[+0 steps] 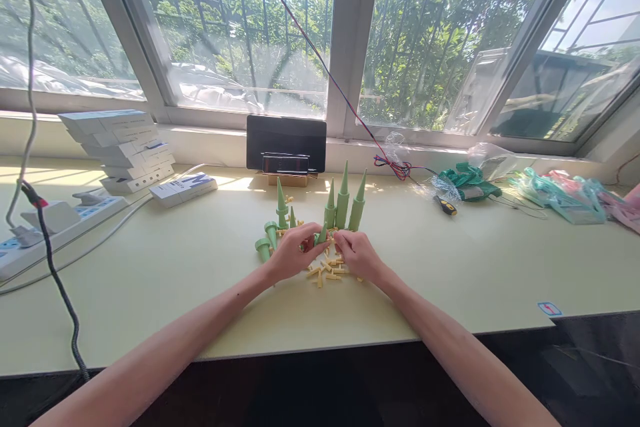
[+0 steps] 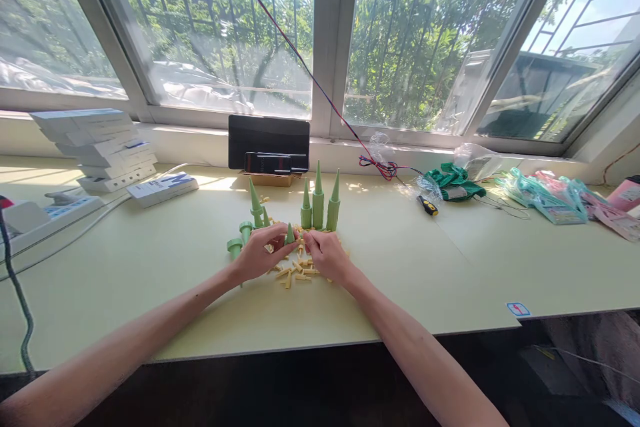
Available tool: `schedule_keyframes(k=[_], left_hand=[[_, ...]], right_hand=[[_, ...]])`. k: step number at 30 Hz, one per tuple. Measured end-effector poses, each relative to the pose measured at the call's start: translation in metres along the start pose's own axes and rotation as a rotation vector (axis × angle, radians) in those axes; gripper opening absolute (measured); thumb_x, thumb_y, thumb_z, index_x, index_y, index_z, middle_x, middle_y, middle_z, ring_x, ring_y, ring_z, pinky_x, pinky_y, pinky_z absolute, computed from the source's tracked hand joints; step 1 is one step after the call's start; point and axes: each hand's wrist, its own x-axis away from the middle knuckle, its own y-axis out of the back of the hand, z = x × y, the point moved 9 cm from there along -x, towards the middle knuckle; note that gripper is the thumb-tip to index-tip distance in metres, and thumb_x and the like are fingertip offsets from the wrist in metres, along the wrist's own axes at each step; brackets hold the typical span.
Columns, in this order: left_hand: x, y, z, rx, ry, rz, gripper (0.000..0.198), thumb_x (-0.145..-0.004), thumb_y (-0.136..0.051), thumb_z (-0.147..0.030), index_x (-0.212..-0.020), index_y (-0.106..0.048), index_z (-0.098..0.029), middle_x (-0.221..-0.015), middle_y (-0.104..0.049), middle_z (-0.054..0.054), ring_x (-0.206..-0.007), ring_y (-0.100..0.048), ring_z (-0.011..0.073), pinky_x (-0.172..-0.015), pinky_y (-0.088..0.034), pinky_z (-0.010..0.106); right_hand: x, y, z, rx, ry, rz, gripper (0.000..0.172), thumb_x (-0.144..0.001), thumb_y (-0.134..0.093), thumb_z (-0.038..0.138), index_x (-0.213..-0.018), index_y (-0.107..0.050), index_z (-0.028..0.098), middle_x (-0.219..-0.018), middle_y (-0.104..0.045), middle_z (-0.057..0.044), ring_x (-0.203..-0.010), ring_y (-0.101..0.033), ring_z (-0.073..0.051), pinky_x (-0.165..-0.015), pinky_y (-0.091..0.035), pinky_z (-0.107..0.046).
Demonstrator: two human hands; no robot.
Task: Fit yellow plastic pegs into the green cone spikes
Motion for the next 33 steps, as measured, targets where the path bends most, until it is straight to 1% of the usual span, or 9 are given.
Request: schedule_keyframes(k=[5, 10, 13, 16, 21, 25, 28, 33], left_hand=[[-0.0007, -0.0016, -0.0017, 0.042, 0.009, 0.025, 0.016, -0.090, -0.062, -0.031, -0.086, -0.063, -0.016, -0.074, -0.057, -0.001, -0.055, -0.047, 0.0065, -0.051, -0.044, 0.019], [-0.0007, -0.0045, -0.0006, 0.067, 0.034, 0.043, 0.015, -0.090, -0.061, -0.030, -0.090, -0.064, -0.016, -0.088, -0.065, 0.004, -0.055, -0.052, 0.0060, -0.050, -0.047, 0.019], [-0.0007, -0.0071, 0.0002, 0.084, 0.047, 0.071, 0.017, -0.092, -0.058, -0.031, -0.095, -0.066, -0.016, -0.093, -0.066, 0.006, -0.060, -0.057, 0.0079, -0.050, -0.049, 0.019], [-0.0008, -0.0079, 0.0014, 0.082, 0.060, 0.084, 0.021, -0.093, -0.056, -0.033, -0.097, -0.068, -0.017, -0.092, -0.065, 0.006, -0.067, -0.060, 0.0105, -0.050, -0.051, 0.018], [-0.0016, -0.0041, -0.0014, 0.103, 0.032, 0.043, 0.023, -0.094, -0.056, -0.035, -0.095, -0.069, -0.016, -0.090, -0.065, 0.007, -0.066, -0.059, 0.0101, -0.051, -0.054, 0.018], [-0.0015, -0.0014, -0.0038, 0.092, -0.005, 0.008, 0.020, -0.093, -0.058, -0.032, -0.093, -0.069, -0.016, -0.090, -0.066, 0.007, -0.069, -0.061, 0.0109, -0.054, -0.055, 0.019], [-0.0010, -0.0008, -0.0045, 0.076, -0.034, 0.003, 0.017, -0.092, -0.059, -0.030, -0.094, -0.069, -0.016, -0.093, -0.067, 0.007, -0.068, -0.061, 0.0104, -0.055, -0.054, 0.020], [-0.0005, -0.0012, -0.0046, -0.021, -0.060, 0.021, 0.016, -0.091, -0.060, -0.028, -0.098, -0.069, -0.018, -0.096, -0.066, 0.007, -0.062, -0.057, 0.0085, -0.050, -0.049, 0.020]], right_hand=[[-0.0004, 0.0001, -0.0002, 0.004, 0.005, 0.002, 0.049, -0.100, -0.032, 0.048, -0.061, -0.037, 0.020, -0.055, -0.040, 0.003, -0.052, -0.035, -0.011, -0.055, -0.029, -0.026], [-0.0005, -0.0002, -0.0008, 0.015, -0.004, 0.002, 0.050, -0.100, -0.032, 0.051, -0.062, -0.040, 0.020, -0.056, -0.043, 0.003, -0.053, -0.038, -0.011, -0.055, -0.030, -0.026], [-0.0002, -0.0011, 0.0004, 0.020, 0.009, 0.013, 0.049, -0.100, -0.032, 0.050, -0.063, -0.042, 0.020, -0.058, -0.046, 0.002, -0.055, -0.041, -0.012, -0.056, -0.031, -0.026], [-0.0001, -0.0029, 0.0007, 0.042, 0.019, 0.033, 0.046, -0.100, -0.034, 0.049, -0.064, -0.042, 0.020, -0.059, -0.047, 0.002, -0.055, -0.040, -0.012, -0.055, -0.030, -0.025], [0.0002, -0.0051, -0.0013, 0.078, 0.000, 0.058, 0.044, -0.099, -0.035, 0.049, -0.066, -0.038, 0.021, -0.059, -0.042, 0.004, -0.054, -0.035, -0.011, -0.054, -0.027, -0.026], [0.0002, -0.0061, -0.0002, 0.085, 0.009, 0.067, 0.043, -0.100, -0.033, 0.048, -0.066, -0.037, 0.021, -0.060, -0.042, 0.003, -0.055, -0.036, -0.012, -0.055, -0.027, -0.026], [0.0001, -0.0053, 0.0018, 0.072, 0.023, 0.060, 0.043, -0.101, -0.031, 0.047, -0.067, -0.037, 0.021, -0.060, -0.042, 0.003, -0.056, -0.037, -0.012, -0.056, -0.028, -0.026], [0.0003, -0.0007, 0.0034, 0.039, 0.033, 0.017, 0.044, -0.100, -0.032, 0.048, -0.067, -0.040, 0.021, -0.061, -0.043, 0.003, -0.057, -0.037, -0.012, -0.056, -0.030, -0.025]])
